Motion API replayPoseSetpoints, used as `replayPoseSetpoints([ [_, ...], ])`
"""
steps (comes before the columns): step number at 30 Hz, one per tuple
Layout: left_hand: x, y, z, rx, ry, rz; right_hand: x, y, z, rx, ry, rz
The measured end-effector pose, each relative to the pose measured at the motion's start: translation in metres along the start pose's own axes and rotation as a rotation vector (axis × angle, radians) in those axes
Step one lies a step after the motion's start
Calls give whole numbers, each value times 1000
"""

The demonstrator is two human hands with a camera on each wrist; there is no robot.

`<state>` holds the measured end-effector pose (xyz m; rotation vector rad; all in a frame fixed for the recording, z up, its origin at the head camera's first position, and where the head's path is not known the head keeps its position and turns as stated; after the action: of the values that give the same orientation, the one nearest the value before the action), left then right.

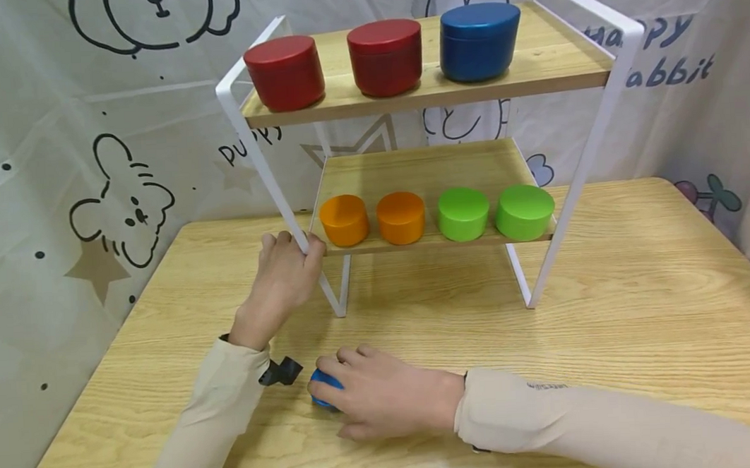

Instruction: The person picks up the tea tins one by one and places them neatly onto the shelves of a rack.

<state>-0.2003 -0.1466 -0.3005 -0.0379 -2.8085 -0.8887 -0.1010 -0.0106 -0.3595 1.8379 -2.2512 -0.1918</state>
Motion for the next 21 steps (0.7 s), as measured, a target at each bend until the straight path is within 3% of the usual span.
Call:
replayPoseSetpoints([
  [12, 1, 1, -1, -4, 2, 7, 8, -4, 13, 28, 46, 50],
  [21, 0, 0, -1, -21, 8, 8, 10, -4, 19, 68, 21, 58],
])
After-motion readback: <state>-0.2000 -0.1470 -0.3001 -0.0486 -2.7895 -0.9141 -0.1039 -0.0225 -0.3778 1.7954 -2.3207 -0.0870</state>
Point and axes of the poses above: each hand's wrist, its own x-axis towards the middle knuckle, its own z-axis out of the palm, y = z × x, the point moved 4 cm from there along x, towards the middle knuckle, and after that the axes turned 10 degrees about -x, right-handed, at the moved point
